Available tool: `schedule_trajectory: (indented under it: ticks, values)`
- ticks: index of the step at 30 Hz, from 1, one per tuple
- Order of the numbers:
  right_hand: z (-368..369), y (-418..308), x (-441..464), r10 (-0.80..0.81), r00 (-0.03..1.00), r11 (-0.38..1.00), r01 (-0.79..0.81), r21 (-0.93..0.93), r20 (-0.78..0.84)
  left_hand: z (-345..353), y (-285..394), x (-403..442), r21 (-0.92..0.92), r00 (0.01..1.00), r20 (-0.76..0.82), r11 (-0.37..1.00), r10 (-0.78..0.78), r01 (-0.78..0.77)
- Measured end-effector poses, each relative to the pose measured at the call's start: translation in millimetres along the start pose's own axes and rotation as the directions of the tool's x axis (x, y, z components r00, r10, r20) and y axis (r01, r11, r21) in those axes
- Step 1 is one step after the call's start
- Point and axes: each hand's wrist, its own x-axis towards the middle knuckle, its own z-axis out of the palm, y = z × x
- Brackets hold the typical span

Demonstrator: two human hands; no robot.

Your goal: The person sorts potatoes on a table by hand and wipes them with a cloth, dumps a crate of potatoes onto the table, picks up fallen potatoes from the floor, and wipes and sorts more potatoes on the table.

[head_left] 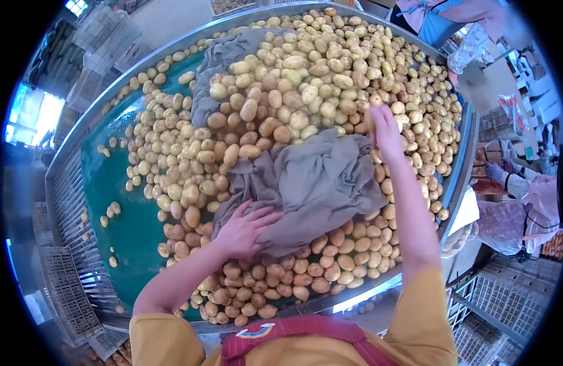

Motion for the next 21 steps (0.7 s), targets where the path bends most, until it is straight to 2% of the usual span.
schedule_trajectory:
  ticks: [1, 2, 3, 5, 6, 7, 9, 11, 13, 14, 15, 17, 19, 20, 21]
  values:
    - [-10, -3, -42, 0.190, 0.979, 0.949, -0.204, 0.242, 0.080, 1, 0, -1, 0.003, 1.000, -0.021, 1.000, 0.010, -0.010]
    - [-20, -5, -83, 0.372, 0.915, 0.800, -0.401, 0.446, 0.157, 1, 0, -2, -0.008, 1.000, -0.024, 1.000, 0.005, -0.006]
    - [-29, 3, -123, 0.446, 0.876, 0.639, -0.455, 0.620, 0.183, 4, -1, -2, 0.009, 1.000, -0.006, 1.000, 0.000, 0.000]
    - [-57, 10, -203, 0.482, 0.861, 0.537, -0.437, 0.722, 0.162, 5, 0, -2, -0.005, 1.000, -0.007, 1.000, -0.027, 0.027]
    - [-76, 16, -240, 0.464, 0.879, 0.601, -0.406, 0.688, 0.114, 6, 2, -3, -0.008, 0.999, -0.039, 1.000, -0.027, 0.027]
    - [-94, 23, -280, 0.449, 0.892, 0.659, -0.374, 0.653, 0.057, 8, 5, -5, -0.095, 0.993, -0.108, 0.994, -0.056, 0.046]
    - [-122, 17, -357, 0.568, 0.818, 0.739, -0.459, 0.493, -0.090, 24, 4, -12, -0.165, 0.956, -0.278, 0.985, -0.089, 0.044]
    - [-148, 24, -439, 0.601, 0.770, 0.769, -0.483, 0.419, -0.214, 31, 16, -17, -0.178, 0.900, -0.434, 0.983, -0.040, -0.042]
    - [-175, 32, -519, 0.650, 0.683, 0.760, -0.596, 0.259, -0.334, 14, 34, -25, 0.063, 0.966, -0.224, 0.991, 0.130, -0.119]
    - [-186, 37, -560, 0.670, 0.621, 0.727, -0.661, 0.189, -0.407, 17, 36, -28, 0.126, 0.977, -0.143, 0.982, 0.160, -0.142]
    - [-197, 43, -603, 0.677, 0.560, 0.682, -0.721, 0.122, -0.478, 17, 37, -30, 0.111, 0.982, -0.119, 0.985, 0.147, -0.133]
    - [-220, 62, -691, 0.784, 0.403, 0.496, -0.864, 0.085, -0.471, 15, 37, -32, 0.089, 0.991, -0.067, 0.990, 0.119, -0.113]
    - [-232, 96, -786, 0.732, 0.476, 0.333, -0.874, -0.353, -0.487, -1, 37, -35, 0.047, 0.992, 0.032, 0.991, 0.125, -0.127]
    - [-214, 71, -781, 0.692, 0.416, 0.063, -0.849, -0.525, -0.590, -3, 34, -34, 0.061, 0.989, 0.045, 0.988, 0.141, -0.143]
    - [-193, 39, -766, 0.616, 0.384, -0.226, -0.750, -0.622, -0.688, -6, 28, -33, 0.075, 0.987, 0.055, 0.985, 0.153, -0.157]
